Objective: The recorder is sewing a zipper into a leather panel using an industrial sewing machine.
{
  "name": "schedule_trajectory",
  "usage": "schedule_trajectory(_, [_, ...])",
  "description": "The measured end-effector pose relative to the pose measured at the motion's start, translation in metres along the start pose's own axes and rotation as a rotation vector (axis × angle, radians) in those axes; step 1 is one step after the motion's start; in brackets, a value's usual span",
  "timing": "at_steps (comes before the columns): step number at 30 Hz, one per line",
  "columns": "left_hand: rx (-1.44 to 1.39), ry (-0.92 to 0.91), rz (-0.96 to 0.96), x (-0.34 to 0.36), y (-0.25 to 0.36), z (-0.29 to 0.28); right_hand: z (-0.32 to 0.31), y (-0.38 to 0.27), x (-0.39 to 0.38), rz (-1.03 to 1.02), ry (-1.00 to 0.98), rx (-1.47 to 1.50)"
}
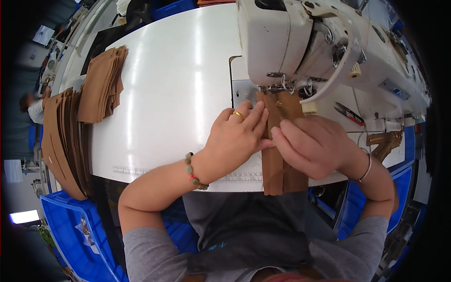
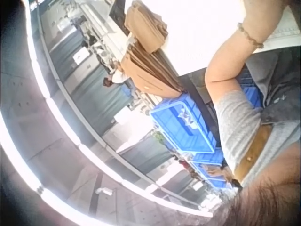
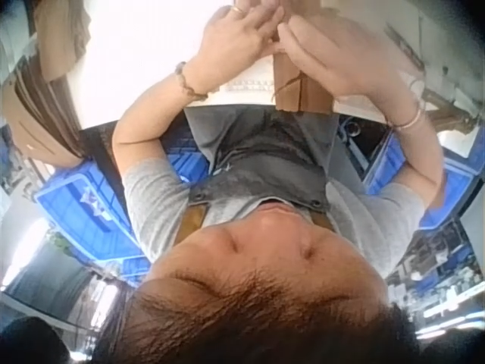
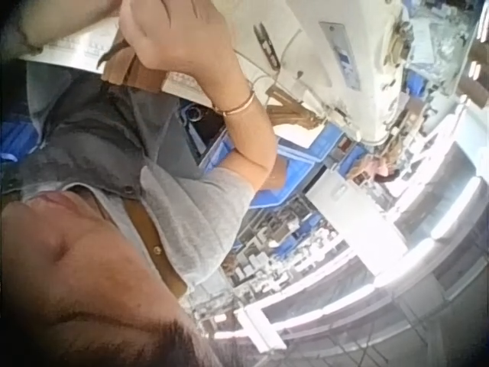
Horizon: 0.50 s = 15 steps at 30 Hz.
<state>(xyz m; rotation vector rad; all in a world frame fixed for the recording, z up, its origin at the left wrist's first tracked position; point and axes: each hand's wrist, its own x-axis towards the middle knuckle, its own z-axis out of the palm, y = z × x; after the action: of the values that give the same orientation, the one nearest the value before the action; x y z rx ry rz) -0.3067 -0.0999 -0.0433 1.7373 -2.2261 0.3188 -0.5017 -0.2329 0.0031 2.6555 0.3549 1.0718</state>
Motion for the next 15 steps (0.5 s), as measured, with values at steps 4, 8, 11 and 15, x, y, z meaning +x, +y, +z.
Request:
schedule_trajectory(4, [0.008,0.001,-0.018,-0.001,0.000,0.001,0.033,-0.004,-0.022,0.046,-0.150,0.226])
schedule_trajectory(8, [0.004,-0.007,-0.045,-0.001,0.002,0.000,0.040,-0.003,-0.038,0.250,-0.190,0.470])
schedule_trajectory(11, [-0.012,-0.013,-0.045,0.001,0.001,-0.003,0.038,-0.001,-0.040,0.413,-0.328,0.585])
schedule_trajectory(15, [-0.107,-0.073,-0.122,0.002,0.003,-0.006,0.039,0.000,-0.039,0.477,-0.273,0.679])
